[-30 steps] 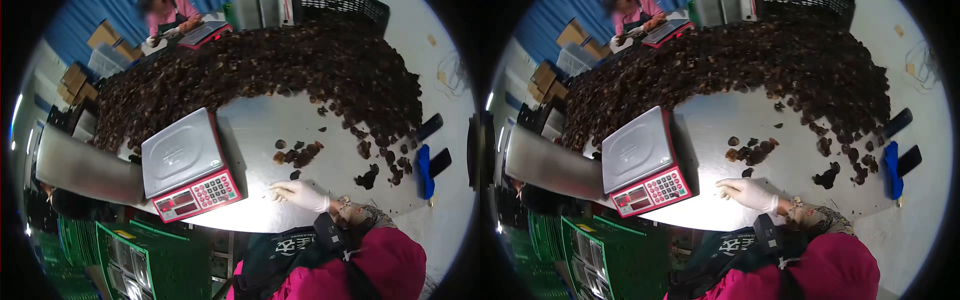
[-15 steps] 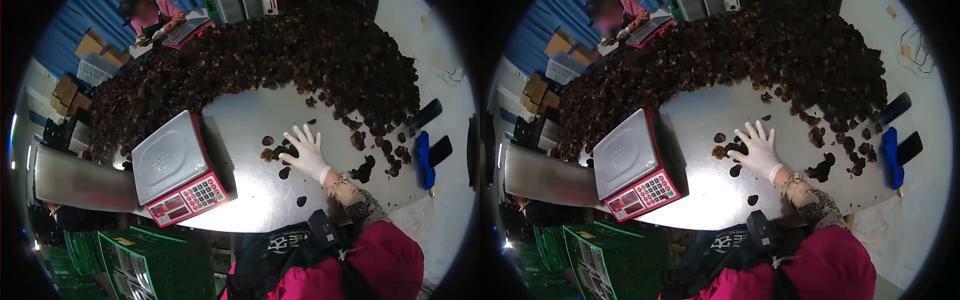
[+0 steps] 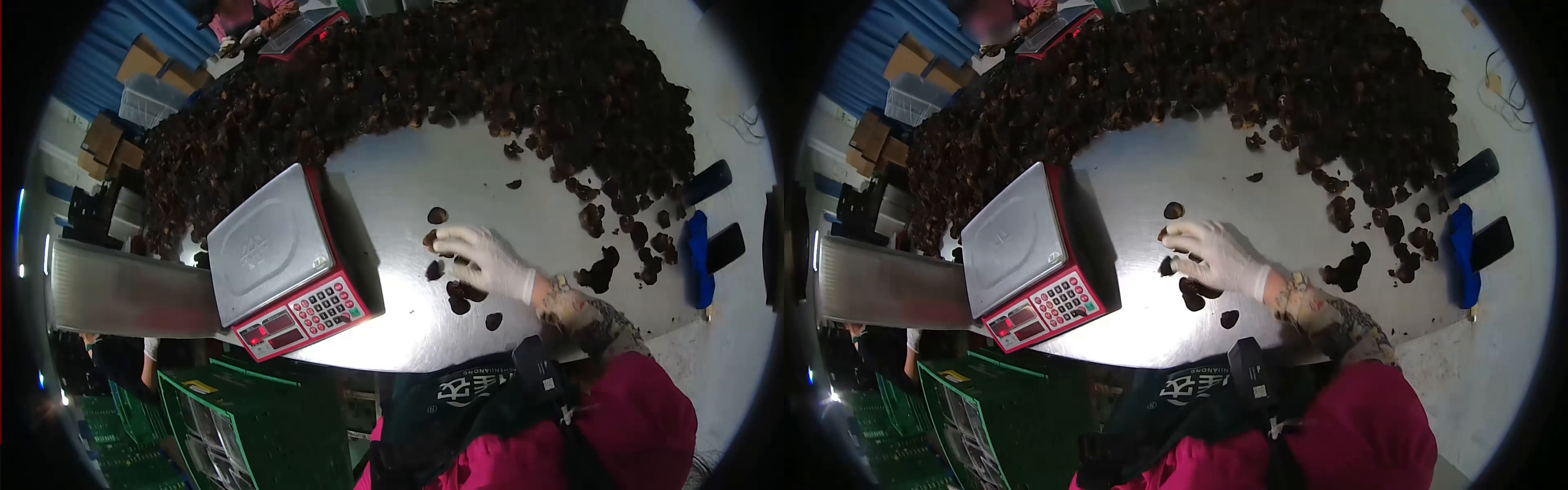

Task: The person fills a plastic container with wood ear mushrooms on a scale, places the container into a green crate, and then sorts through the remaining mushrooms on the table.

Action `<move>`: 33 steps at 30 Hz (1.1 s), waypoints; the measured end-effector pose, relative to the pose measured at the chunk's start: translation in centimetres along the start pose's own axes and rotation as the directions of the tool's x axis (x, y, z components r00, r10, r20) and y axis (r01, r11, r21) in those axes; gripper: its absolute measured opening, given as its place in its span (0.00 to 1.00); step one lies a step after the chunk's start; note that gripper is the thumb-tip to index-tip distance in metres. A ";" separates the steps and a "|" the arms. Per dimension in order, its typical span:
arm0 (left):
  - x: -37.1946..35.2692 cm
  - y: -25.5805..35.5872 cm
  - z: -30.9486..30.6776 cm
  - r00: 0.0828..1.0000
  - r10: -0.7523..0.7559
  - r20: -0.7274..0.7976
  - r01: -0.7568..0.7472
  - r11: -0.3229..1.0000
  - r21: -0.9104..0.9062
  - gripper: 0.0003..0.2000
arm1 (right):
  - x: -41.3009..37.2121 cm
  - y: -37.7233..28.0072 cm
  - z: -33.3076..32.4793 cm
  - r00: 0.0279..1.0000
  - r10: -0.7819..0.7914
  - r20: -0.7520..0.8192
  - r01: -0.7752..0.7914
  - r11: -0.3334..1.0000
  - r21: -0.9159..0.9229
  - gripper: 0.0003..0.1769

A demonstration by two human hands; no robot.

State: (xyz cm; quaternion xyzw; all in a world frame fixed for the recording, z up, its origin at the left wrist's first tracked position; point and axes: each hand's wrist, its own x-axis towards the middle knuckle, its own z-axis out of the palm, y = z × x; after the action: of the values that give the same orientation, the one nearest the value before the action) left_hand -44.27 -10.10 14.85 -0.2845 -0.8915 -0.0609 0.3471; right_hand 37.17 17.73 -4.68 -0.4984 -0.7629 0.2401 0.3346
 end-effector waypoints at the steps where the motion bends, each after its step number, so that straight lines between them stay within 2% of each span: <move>1: 2.0 1.6 1.1 0.989 0.106 -0.105 -0.110 0.993 -0.031 0.28 | 1.6 0.5 -0.2 0.999 0.025 -0.033 -0.026 0.998 -0.054 0.23; 2: 3.3 6.9 -0.6 0.958 0.204 -0.202 -0.221 0.973 -0.069 0.28 | 2.7 1.7 0.5 0.996 0.007 -0.094 -0.027 0.978 -0.208 0.24; 3: 3.2 12.4 -2.3 0.907 0.240 -0.346 -0.318 0.929 -0.188 0.31 | 3.8 3.0 1.6 0.993 0.013 -0.115 -0.051 0.941 -0.334 0.25; 4: 3.9 18.4 -4.9 0.865 0.282 -0.415 -0.382 0.906 -0.182 0.33 | 4.5 3.5 2.2 0.990 0.016 -0.137 -0.077 0.887 -0.456 0.26; 5: 7.1 21.2 -5.0 0.779 0.359 -0.515 -0.497 0.854 -0.157 0.34 | 4.9 2.8 2.1 0.990 0.018 -0.143 -0.082 0.884 -0.461 0.26; 6: 8.0 25.8 -6.8 0.728 0.342 -0.594 -0.548 0.811 -0.205 0.34 | 5.2 1.8 1.8 0.995 0.064 0.082 -0.024 0.907 -0.420 0.26; 7: 10.9 28.3 -7.3 0.652 0.359 -0.668 -0.591 0.793 -0.150 0.36 | 5.1 1.3 1.5 0.947 0.102 0.303 0.017 0.930 -0.367 0.26; 8: 14.3 29.6 -6.7 0.622 0.355 -0.698 -0.551 0.832 -0.068 0.37 | 3.6 1.2 2.3 0.968 -0.007 0.250 0.105 0.919 -0.380 0.26; 9: 16.6 31.3 -6.7 0.559 0.365 -0.744 -0.550 0.835 -0.003 0.37 | 2.3 -0.2 2.5 0.971 0.030 0.238 0.062 0.927 -0.370 0.25; 10: 21.2 31.6 -5.8 0.466 0.438 -0.769 -0.686 0.728 -0.002 0.40 | 0.8 -1.2 2.4 0.978 -0.007 0.207 0.081 0.934 -0.348 0.25; 11: 23.3 32.7 -5.3 0.644 0.418 -0.641 -0.614 0.782 -0.106 0.36 | -0.7 -2.4 1.8 0.973 -0.035 0.230 0.106 0.945 -0.308 0.24; 12: 25.2 33.9 -4.8 0.790 0.377 -0.483 -0.508 0.844 -0.172 0.33 | -2.3 -3.5 1.7 0.983 -0.092 0.158 0.138 0.941 -0.310 0.24; 13: 24.0 36.2 -6.9 0.659 0.377 -0.652 -0.484 0.875 0.017 0.41 | -4.4 -3.8 1.2 0.991 -0.083 0.104 0.113 0.936 -0.334 0.23; 14: 24.1 37.8 -8.5 0.490 0.383 -0.783 -0.394 0.899 0.194 0.49 | -6.3 -3.8 0.5 0.995 -0.085 0.052 0.098 0.931 -0.350 0.22; 15: 25.5 37.9 -8.8 0.679 0.357 -0.642 -0.506 0.860 -0.057 0.58 | -8.3 -3.7 -0.8 0.996 0.048 -0.075 -0.072 0.931 -0.359 0.23; 16: 26.4 38.4 -9.2 0.679 0.417 -0.604 -0.531 0.847 -0.013 0.55 | -10.4 -3.7 -3.7 0.980 0.059 -0.191 -0.130 0.914 -0.384 0.24; 17: 26.0 39.2 -9.8 0.789 0.400 -0.467 -0.523 0.835 -0.169 0.53 | -12.3 -2.4 -5.2 0.956 0.064 -0.286 -0.199 0.858 -0.474 0.25; 18: 25.6 39.9 -10.6 0.874 0.371 -0.316 -0.465 0.828 -0.315 0.51 | -13.4 -3.7 -7.5 0.876 0.294 -0.383 -0.449 0.787 -0.423 0.27; 19: 25.3 40.2 -10.7 0.909 0.349 -0.227 -0.412 0.836 -0.363 0.50 | -15.2 -3.0 -8.8 0.820 0.383 -0.426 -0.549 0.737 -0.395 0.28; 20: 25.5 40.2 -10.4 0.917 0.351 -0.193 -0.398 0.844 -0.358 0.49 | -16.6 -2.6 -9.2 0.816 0.384 -0.432 -0.554 0.733 -0.395 0.28; 22: 26.2 40.2 -9.3 0.922 0.356 -0.155 -0.387 0.867 -0.313 0.47 | -18.8 -1.6 -9.5 0.733 0.443 -0.516 -0.675 0.562 -0.477 0.29; 23: 26.6 40.2 -8.9 0.924 0.354 -0.141 -0.381 0.877 -0.293 0.46 | -19.7 -1.1 -9.3 0.731 0.442 -0.520 -0.677 0.560 -0.477 0.29; 25: 27.3 39.8 -8.3 0.927 0.355 -0.122 -0.375 0.888 -0.265 0.44 | -20.9 -0.2 -8.7 0.462 0.749 -0.474 -0.877 0.465 -0.121 0.24; 26: 27.6 39.6 -8.1 0.927 0.358 -0.114 -0.375 0.892 -0.250 0.43 | -21.0 -0.2 -8.6 0.460 0.751 -0.474 -0.878 0.463 -0.118 0.24; 28: 28.2 39.4 -7.7 0.927 0.360 -0.103 -0.374 0.901 -0.221 0.41 | -20.9 -0.2 -8.1 0.449 0.691 -0.566 -0.807 0.585 0.074 0.17; 29: 28.4 39.4 -7.7 0.927 0.361 -0.104 -0.376 0.903 -0.208 0.40 | -20.4 -0.3 -7.8 0.386 0.704 -0.596 -0.794 0.583 0.175 0.12; 32: 29.4 39.5 -7.3 0.924 0.370 -0.098 -0.382 0.906 -0.180 0.37 | -17.4 -2.7 -8.8 0.345 0.765 -0.543 -0.812 0.534 0.237 0.10; 33: 29.7 39.4 -7.1 0.923 0.373 -0.093 -0.384 0.907 -0.171 0.36 | -17.2 -1.9 -8.1 0.430 0.659 -0.617 -0.737 0.651 0.181 0.10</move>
State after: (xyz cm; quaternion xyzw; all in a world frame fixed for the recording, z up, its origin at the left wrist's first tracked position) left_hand -36.21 34.27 36.11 -0.4813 -0.7993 -0.0836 0.3499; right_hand 46.95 1.40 -2.63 -0.8365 -0.3386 0.1284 0.4112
